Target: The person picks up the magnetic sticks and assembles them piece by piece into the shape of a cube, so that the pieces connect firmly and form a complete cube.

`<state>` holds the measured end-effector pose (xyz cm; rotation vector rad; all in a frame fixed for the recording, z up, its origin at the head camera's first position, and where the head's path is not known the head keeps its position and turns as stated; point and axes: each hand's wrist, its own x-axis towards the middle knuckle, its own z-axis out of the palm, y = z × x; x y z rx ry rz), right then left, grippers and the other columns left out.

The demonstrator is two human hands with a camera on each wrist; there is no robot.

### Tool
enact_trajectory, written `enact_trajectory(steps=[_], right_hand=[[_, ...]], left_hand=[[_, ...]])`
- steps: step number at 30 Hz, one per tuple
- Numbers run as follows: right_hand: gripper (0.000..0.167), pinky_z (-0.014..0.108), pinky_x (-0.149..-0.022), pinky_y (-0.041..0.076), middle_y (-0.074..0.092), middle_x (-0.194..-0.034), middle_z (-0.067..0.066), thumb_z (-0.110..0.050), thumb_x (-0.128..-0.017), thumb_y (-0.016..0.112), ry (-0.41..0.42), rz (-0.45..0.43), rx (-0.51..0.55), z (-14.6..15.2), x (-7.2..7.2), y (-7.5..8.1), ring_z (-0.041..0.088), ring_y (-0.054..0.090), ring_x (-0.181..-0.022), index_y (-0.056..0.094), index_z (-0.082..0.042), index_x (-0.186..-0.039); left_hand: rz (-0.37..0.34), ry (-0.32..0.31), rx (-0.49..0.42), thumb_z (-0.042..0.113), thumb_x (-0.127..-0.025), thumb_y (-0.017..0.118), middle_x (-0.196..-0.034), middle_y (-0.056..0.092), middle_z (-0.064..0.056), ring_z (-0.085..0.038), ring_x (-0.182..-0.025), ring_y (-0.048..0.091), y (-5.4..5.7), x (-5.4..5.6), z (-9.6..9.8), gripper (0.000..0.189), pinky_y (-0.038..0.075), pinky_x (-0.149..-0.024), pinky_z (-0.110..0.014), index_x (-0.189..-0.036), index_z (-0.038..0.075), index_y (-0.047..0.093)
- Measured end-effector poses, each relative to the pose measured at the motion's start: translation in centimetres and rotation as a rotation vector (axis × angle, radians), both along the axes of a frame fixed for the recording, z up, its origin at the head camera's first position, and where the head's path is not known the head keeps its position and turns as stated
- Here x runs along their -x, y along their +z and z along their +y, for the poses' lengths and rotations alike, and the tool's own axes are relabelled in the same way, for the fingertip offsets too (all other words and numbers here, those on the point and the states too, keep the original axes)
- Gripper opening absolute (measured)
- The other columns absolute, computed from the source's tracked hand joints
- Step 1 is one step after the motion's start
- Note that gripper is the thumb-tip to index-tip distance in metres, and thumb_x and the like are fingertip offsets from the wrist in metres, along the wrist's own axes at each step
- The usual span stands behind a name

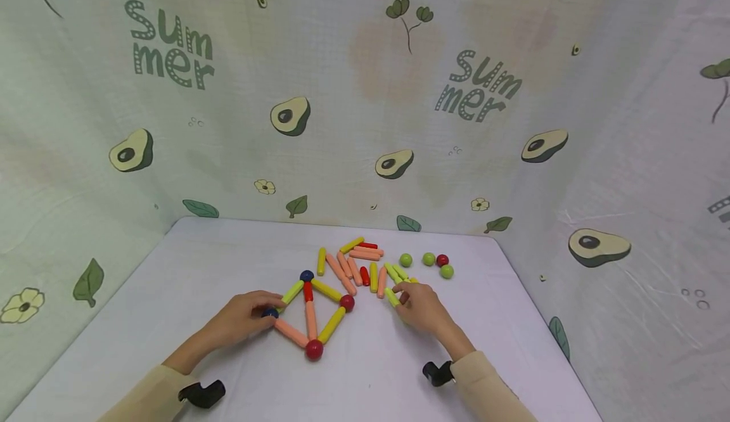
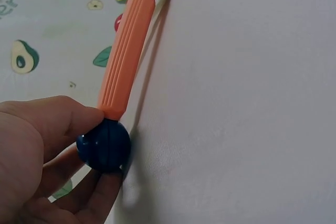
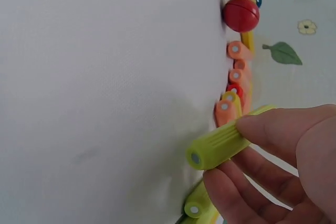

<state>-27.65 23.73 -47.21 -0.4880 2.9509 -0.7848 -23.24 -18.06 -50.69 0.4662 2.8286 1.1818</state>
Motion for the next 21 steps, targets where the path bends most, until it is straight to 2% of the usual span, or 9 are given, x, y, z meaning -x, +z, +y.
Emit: enact_trajectory(steps=[7,14,21], right_hand=[[0.037,0.025,-0.073,0.055,0.070,-0.097,-0.001,-0.008,-0.095,0.080,0.014,0.035,0.047,-1.4,-0.4,0.9,0.012,0.060,-0.081,0.072,-0.008,-0.131],[0.041,0.025,-0.077,0.059,0.072,-0.102,-0.001,-0.010,-0.095,0.081,0.041,0.068,0.147,-2.9,-0.7,1.9,0.015,0.066,-0.088,0.070,-0.010,-0.135],[0.039,0.028,-0.083,0.061,0.073,-0.109,0.002,-0.008,-0.097,0.079,0.112,0.129,0.239,-4.9,-1.3,3.0,0.013,0.069,-0.092,0.068,-0.010,-0.134]], left_hand=[[0.014,-0.086,-0.033,0.008,-0.102,0.070,-0.145,0.065,-0.007,-0.035,-0.138,0.058,-0.5,0.8,-0.4,0.035,0.051,-0.108,-0.053,-0.135,0.019,0.071],[-0.032,-0.113,-0.028,0.011,-0.106,0.065,-0.151,0.060,-0.009,-0.036,-0.143,0.053,-0.7,1.4,-0.1,0.044,0.046,-0.113,-0.058,-0.149,0.015,0.061],[-0.030,-0.144,-0.022,0.007,-0.105,0.064,-0.151,0.059,-0.010,-0.037,-0.144,0.052,-0.6,1.7,0.1,0.045,0.042,-0.116,-0.060,-0.150,0.014,0.060]])
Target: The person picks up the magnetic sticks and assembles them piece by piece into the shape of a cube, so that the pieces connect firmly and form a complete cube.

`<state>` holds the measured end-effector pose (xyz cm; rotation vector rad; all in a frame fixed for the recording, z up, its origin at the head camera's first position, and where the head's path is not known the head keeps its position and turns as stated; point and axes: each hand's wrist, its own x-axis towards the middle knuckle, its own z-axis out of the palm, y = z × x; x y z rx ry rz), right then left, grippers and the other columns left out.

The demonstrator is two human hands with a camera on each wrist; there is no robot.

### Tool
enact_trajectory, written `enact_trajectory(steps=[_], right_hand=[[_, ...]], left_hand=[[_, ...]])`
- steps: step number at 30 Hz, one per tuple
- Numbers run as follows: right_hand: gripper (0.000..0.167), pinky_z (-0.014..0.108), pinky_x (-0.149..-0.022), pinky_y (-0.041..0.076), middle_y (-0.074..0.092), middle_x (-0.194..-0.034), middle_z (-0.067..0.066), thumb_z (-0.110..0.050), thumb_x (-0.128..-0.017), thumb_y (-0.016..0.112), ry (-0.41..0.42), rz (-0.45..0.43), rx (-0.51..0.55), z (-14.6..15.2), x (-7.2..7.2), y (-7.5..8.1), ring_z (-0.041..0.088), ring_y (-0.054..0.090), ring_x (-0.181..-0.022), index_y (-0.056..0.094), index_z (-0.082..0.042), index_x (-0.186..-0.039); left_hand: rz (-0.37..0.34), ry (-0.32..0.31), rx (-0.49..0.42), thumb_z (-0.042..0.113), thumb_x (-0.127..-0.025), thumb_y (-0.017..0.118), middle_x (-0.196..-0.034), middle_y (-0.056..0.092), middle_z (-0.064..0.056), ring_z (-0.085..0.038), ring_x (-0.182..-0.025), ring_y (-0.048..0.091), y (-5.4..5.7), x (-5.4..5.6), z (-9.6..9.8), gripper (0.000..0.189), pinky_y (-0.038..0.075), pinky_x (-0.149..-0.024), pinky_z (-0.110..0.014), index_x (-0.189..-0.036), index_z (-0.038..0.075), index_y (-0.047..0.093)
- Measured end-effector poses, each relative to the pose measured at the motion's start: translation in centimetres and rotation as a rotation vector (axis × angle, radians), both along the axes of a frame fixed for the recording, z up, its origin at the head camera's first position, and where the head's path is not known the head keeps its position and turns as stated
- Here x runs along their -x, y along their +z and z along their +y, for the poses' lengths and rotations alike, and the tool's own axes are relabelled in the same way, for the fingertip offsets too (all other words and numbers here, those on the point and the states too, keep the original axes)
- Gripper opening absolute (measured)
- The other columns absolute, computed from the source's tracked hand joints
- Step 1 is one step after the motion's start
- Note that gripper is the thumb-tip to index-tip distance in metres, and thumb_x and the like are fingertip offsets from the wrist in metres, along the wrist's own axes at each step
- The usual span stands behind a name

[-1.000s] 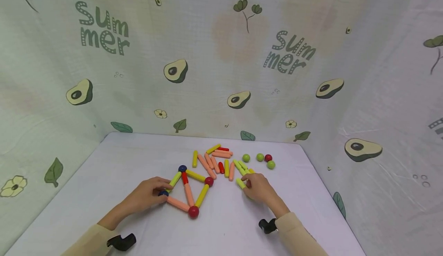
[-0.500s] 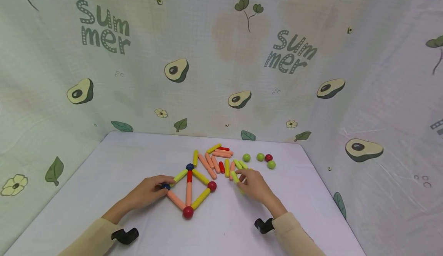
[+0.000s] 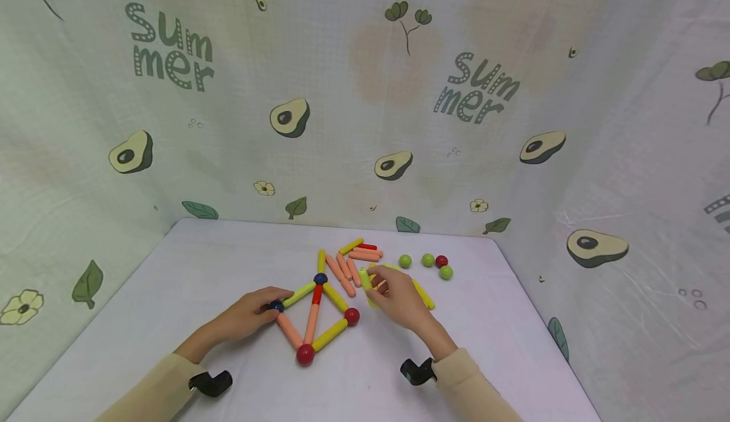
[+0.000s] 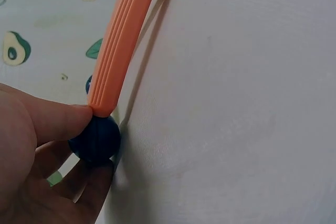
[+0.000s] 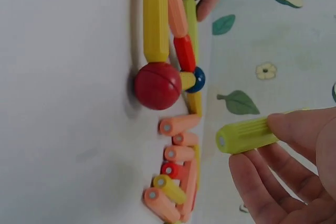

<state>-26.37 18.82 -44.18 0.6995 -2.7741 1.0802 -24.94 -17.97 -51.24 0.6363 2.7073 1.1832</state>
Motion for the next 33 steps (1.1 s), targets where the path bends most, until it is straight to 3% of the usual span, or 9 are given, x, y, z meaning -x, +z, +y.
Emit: enact_trajectory(steps=[13,20,33], right_hand=[[0.039,0.026,-0.085,0.061,0.071,-0.110,-0.002,-0.009,-0.097,0.079,0.099,0.017,0.129,-4.6,-1.7,0.7,0.014,0.071,-0.098,0.063,-0.012,-0.132],[0.035,0.025,-0.087,0.060,0.068,-0.112,-0.003,-0.010,-0.099,0.077,0.188,-0.068,0.197,-6.2,-2.5,0.1,0.013,0.071,-0.101,0.059,-0.014,-0.129],[0.032,0.024,-0.089,0.059,0.072,-0.112,-0.002,-0.015,-0.100,0.077,0.307,-0.131,0.169,-7.7,-3.4,-1.4,0.009,0.071,-0.103,0.057,-0.016,-0.125]], left_hand=[[0.002,-0.008,0.007,0.004,-0.106,0.062,-0.152,0.059,-0.010,-0.036,-0.144,0.051,0.1,0.3,0.2,0.046,0.042,-0.116,-0.060,-0.150,0.014,0.060],[0.001,-0.008,0.016,0.004,-0.106,0.061,-0.152,0.059,-0.008,-0.036,-0.146,0.050,-0.1,0.9,0.1,0.045,0.040,-0.118,-0.061,-0.150,0.017,0.061],[-0.008,-0.023,0.039,0.004,-0.107,0.059,-0.154,0.057,-0.008,-0.036,-0.148,0.048,-0.1,2.0,-0.1,0.046,0.038,-0.119,-0.061,-0.150,0.019,0.061]])
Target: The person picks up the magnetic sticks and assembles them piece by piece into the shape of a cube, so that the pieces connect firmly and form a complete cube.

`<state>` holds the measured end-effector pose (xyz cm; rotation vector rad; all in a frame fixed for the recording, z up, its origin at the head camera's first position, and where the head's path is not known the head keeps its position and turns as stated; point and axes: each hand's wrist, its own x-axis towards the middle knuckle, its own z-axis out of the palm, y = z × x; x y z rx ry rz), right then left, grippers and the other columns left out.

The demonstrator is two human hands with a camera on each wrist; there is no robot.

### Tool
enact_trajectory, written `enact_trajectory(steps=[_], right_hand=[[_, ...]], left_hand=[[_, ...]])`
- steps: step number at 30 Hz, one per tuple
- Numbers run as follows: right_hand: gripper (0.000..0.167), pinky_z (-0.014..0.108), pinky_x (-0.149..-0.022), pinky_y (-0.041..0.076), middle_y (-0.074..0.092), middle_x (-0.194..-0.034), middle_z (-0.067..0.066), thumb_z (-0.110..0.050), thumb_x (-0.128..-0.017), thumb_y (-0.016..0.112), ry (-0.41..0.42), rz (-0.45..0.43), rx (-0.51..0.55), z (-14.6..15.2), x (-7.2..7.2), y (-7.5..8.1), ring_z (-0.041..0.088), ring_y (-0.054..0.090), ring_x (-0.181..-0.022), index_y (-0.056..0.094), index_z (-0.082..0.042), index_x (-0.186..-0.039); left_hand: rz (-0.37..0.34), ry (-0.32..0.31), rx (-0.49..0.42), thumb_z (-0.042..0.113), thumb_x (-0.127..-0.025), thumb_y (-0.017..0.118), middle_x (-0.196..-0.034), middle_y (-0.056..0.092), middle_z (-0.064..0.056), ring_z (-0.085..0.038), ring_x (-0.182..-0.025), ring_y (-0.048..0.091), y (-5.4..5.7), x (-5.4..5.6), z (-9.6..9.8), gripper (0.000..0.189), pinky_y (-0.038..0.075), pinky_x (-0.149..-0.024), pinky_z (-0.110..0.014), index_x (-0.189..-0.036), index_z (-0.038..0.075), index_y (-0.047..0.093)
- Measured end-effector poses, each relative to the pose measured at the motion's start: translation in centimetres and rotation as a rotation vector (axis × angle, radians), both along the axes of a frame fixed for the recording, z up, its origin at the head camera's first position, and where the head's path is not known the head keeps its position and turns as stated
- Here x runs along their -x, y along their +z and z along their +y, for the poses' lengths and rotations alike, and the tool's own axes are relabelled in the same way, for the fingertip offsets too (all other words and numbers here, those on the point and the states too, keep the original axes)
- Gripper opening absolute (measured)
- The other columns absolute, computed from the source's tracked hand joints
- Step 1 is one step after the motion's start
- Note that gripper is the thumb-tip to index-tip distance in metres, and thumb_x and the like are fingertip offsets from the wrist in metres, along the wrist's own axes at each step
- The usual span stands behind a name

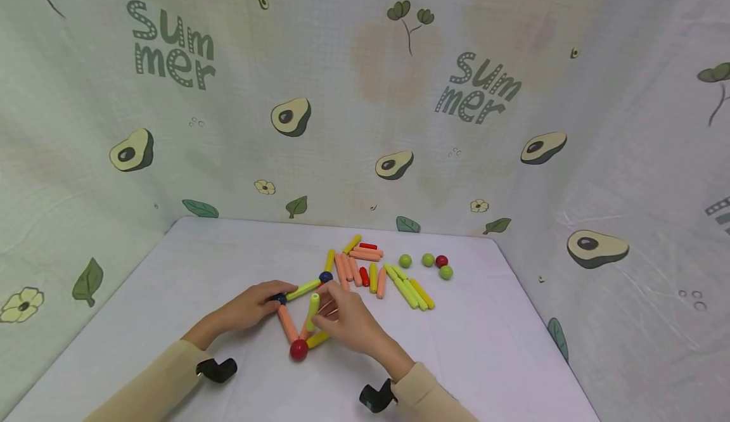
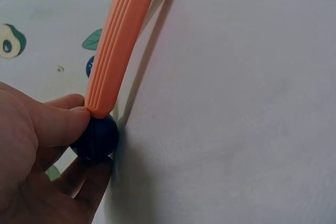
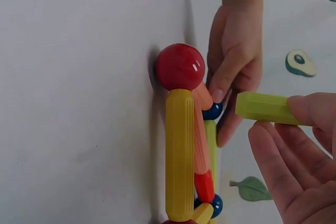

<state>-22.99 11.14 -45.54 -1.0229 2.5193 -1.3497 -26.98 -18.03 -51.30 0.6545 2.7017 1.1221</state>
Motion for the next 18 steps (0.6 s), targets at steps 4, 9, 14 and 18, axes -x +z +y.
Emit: enact_trajectory(steps=[4,9,14,18], right_hand=[[0.031,0.024,-0.089,0.059,0.072,-0.111,-0.003,-0.013,-0.099,0.078,0.017,-0.016,0.009,-0.5,-0.1,-0.2,0.008,0.072,-0.102,0.058,-0.016,-0.123],[0.033,0.025,-0.089,0.060,0.071,-0.111,-0.004,-0.013,-0.098,0.078,0.032,-0.039,0.014,-0.9,-0.2,-0.5,0.008,0.071,-0.102,0.059,-0.016,-0.125],[0.034,0.023,-0.090,0.059,0.070,-0.112,-0.005,-0.013,-0.098,0.078,0.029,-0.050,0.005,-1.1,-0.2,-0.8,0.006,0.070,-0.103,0.059,-0.017,-0.126],[0.032,0.021,-0.089,0.058,0.071,-0.112,-0.005,-0.014,-0.099,0.078,0.038,-0.053,0.001,-1.3,-0.2,-1.0,0.006,0.070,-0.103,0.059,-0.017,-0.125]], left_hand=[[-0.008,0.000,0.006,0.004,-0.107,0.058,-0.155,0.057,-0.009,-0.037,-0.148,0.047,0.1,0.2,0.0,0.046,0.037,-0.119,-0.062,-0.150,0.019,0.061],[-0.015,-0.008,0.010,0.002,-0.107,0.058,-0.155,0.057,-0.010,-0.038,-0.148,0.047,0.4,0.4,0.1,0.046,0.037,-0.119,-0.062,-0.150,0.017,0.061],[-0.002,-0.027,0.028,0.001,-0.107,0.057,-0.154,0.057,-0.010,-0.039,-0.147,0.048,0.7,0.5,0.0,0.046,0.037,-0.119,-0.063,-0.150,0.017,0.061],[0.010,-0.036,0.025,0.000,-0.107,0.057,-0.154,0.057,-0.011,-0.040,-0.147,0.047,0.7,0.6,-0.1,0.046,0.037,-0.118,-0.064,-0.150,0.016,0.061]])
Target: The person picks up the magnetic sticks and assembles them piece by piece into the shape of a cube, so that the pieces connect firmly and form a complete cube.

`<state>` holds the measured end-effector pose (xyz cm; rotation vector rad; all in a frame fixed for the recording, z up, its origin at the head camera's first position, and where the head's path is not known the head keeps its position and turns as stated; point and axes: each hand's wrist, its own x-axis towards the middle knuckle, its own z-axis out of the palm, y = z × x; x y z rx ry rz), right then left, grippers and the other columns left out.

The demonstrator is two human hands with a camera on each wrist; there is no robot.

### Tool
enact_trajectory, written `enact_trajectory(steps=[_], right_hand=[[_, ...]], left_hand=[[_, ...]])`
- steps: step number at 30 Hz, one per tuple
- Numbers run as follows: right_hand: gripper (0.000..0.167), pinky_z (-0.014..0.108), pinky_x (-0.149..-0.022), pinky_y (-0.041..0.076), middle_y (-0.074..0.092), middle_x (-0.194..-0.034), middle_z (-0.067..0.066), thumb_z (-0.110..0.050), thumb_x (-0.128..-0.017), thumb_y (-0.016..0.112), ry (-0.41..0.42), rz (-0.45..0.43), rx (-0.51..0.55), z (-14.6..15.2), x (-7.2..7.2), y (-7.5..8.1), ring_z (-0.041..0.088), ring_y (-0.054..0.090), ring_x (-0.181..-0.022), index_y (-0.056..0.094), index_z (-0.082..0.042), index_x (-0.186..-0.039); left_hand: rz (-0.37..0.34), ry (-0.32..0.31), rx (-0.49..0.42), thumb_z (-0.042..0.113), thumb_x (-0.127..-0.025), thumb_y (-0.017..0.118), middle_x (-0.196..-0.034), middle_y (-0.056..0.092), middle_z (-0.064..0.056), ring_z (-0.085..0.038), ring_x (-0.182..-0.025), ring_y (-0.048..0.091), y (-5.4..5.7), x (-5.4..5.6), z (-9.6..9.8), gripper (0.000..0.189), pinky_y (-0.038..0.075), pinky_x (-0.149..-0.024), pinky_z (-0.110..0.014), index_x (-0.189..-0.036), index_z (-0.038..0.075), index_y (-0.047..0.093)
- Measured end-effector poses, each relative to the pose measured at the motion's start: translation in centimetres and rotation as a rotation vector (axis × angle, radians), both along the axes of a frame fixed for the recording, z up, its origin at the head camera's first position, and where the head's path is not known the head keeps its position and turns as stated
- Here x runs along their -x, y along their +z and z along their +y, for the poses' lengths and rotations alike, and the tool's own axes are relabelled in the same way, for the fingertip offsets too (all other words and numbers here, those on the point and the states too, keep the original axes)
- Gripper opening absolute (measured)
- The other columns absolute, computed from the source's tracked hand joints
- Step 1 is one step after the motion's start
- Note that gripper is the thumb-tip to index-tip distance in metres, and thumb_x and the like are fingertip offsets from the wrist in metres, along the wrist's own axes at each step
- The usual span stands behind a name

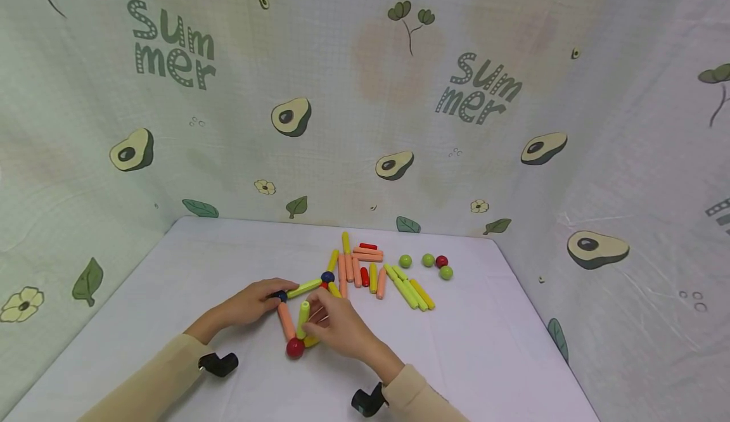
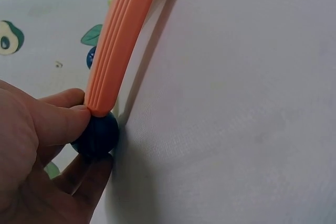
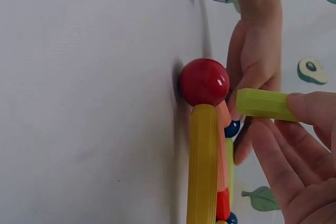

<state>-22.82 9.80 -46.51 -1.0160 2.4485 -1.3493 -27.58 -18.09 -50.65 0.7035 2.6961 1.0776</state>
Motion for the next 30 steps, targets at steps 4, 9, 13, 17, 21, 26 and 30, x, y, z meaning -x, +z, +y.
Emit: enact_trajectory(steps=[4,9,13,17,21,26,30], right_hand=[[0.032,0.021,-0.089,0.058,0.072,-0.111,-0.006,-0.015,-0.099,0.078,0.011,-0.008,-0.009,-0.2,0.1,-0.3,0.004,0.070,-0.102,0.059,-0.017,-0.124],[0.034,0.021,-0.086,0.058,0.073,-0.109,-0.007,-0.017,-0.099,0.078,0.021,-0.021,-0.017,-0.3,0.1,-0.5,0.003,0.070,-0.099,0.058,-0.017,-0.126],[0.035,0.021,-0.086,0.059,0.073,-0.108,-0.007,-0.018,-0.099,0.078,0.026,-0.015,-0.017,-0.4,0.1,-0.4,0.003,0.070,-0.098,0.058,-0.017,-0.127],[0.034,0.021,-0.085,0.059,0.074,-0.104,-0.007,-0.018,-0.098,0.080,0.008,0.004,-0.016,-0.3,0.1,-0.4,0.003,0.070,-0.095,0.059,-0.017,-0.125],[0.033,0.022,-0.083,0.060,0.075,-0.100,-0.003,-0.016,-0.096,0.081,-0.011,0.029,0.005,-0.2,0.2,-0.6,0.003,0.070,-0.090,0.060,-0.016,-0.122],[0.031,0.025,-0.080,0.061,0.076,-0.099,-0.002,-0.017,-0.095,0.083,-0.019,0.033,0.050,-0.6,0.2,-1.2,0.004,0.071,-0.087,0.062,-0.017,-0.118],[0.029,0.024,-0.078,0.061,0.075,-0.096,-0.004,-0.017,-0.094,0.084,-0.034,0.035,0.065,-0.8,0.0,-1.4,0.004,0.070,-0.084,0.064,-0.017,-0.114]], left_hand=[[0.022,-0.003,0.004,0.000,-0.106,0.058,-0.154,0.058,-0.011,-0.039,-0.146,0.049,0.0,0.0,0.0,0.046,0.038,-0.118,-0.062,-0.150,0.014,0.061],[0.134,0.016,0.042,0.003,-0.104,0.065,-0.148,0.063,-0.008,-0.037,-0.140,0.053,0.1,-0.6,0.1,0.045,0.043,-0.115,-0.059,-0.147,0.014,0.063],[0.221,0.057,0.020,0.011,-0.102,0.072,-0.138,0.068,-0.001,-0.028,-0.129,0.059,0.7,-2.2,0.5,0.039,0.050,-0.109,-0.054,-0.140,0.019,0.068],[0.194,0.064,-0.108,0.019,-0.102,0.074,-0.124,0.073,0.002,-0.015,-0.112,0.067,1.7,-4.2,1.3,0.028,0.057,-0.099,-0.040,-0.130,0.019,0.071],[0.168,0.055,-0.227,0.027,-0.102,0.075,-0.112,0.075,0.005,-0.007,-0.099,0.069,2.3,-5.7,2.4,0.026,0.059,-0.091,-0.029,-0.123,0.014,0.071],[0.188,0.059,-0.309,0.032,-0.100,0.077,-0.107,0.073,0.012,-0.005,-0.094,0.070,2.5,-6.6,3.4,0.025,0.060,-0.086,-0.027,-0.121,0.020,0.070],[0.184,0.069,-0.333,0.028,-0.098,0.080,-0.104,0.073,0.013,-0.005,-0.091,0.070,2.5,-6.9,3.8,0.024,0.060,-0.084,-0.026,-0.119,0.022,0.069]])
